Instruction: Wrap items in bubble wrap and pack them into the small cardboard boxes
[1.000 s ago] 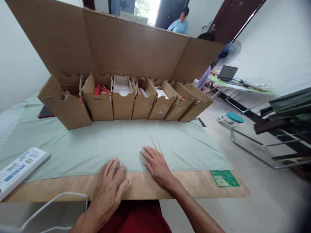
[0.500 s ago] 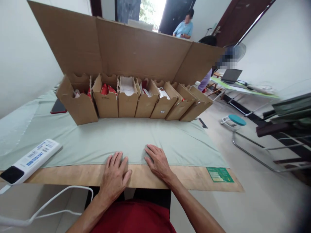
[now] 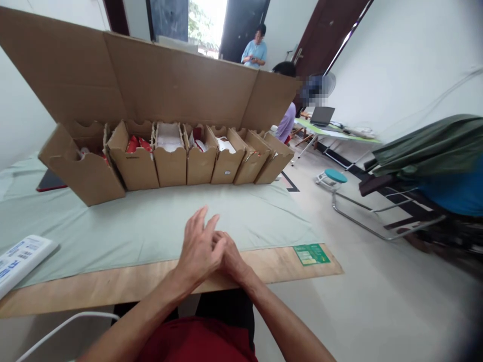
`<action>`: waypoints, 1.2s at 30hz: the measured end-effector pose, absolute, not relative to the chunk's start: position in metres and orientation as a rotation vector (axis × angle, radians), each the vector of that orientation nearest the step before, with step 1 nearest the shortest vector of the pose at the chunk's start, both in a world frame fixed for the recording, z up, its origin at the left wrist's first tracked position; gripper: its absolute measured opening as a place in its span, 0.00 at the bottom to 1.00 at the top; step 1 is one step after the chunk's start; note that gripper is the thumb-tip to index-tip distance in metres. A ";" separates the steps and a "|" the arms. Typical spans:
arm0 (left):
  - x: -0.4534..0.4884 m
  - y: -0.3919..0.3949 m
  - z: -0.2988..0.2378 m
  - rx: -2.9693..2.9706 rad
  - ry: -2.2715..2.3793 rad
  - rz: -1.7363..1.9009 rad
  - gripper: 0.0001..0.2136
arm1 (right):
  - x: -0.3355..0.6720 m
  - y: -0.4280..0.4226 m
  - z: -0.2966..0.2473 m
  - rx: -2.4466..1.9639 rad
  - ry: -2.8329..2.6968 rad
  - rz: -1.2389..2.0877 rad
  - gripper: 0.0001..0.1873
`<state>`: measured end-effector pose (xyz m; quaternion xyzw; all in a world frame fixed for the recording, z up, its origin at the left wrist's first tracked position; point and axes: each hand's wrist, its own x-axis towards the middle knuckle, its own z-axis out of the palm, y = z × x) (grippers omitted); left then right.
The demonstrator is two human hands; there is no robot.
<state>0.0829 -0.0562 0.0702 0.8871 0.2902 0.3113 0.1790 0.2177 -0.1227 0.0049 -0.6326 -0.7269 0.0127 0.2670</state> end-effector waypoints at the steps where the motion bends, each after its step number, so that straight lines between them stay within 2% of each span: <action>1: 0.108 -0.052 0.079 2.504 0.788 0.810 0.24 | 0.218 -0.123 0.005 -1.708 -1.963 0.033 0.12; 4: 0.173 -0.031 0.084 2.514 0.791 0.674 0.24 | 0.213 -0.127 0.007 -1.685 -1.975 0.051 0.12; 8: 0.202 0.007 0.053 2.536 0.836 0.604 0.18 | 0.217 -0.140 0.012 -1.564 -1.909 0.245 0.07; 12: 0.181 0.047 0.023 2.555 0.870 0.627 0.16 | 0.297 -0.146 0.026 -1.684 -1.354 0.210 0.08; 14: 0.167 0.064 0.013 2.561 0.891 0.659 0.17 | 0.369 -0.137 0.041 -1.787 -0.967 0.099 0.15; 18: 0.148 0.081 -0.003 2.618 0.829 0.665 0.18 | 0.507 -0.092 0.067 -1.790 -0.722 0.020 0.35; 21: 0.138 0.088 -0.011 2.682 0.726 0.628 0.18 | 0.561 -0.057 0.071 -1.739 -0.715 0.079 0.40; 27: 0.127 0.109 -0.003 2.697 0.570 0.546 0.17 | 0.579 -0.042 0.059 -1.698 -0.744 0.108 0.41; 36: 0.142 0.122 0.012 2.507 0.721 0.765 0.14 | 0.580 -0.053 0.054 -1.863 -0.799 0.018 0.39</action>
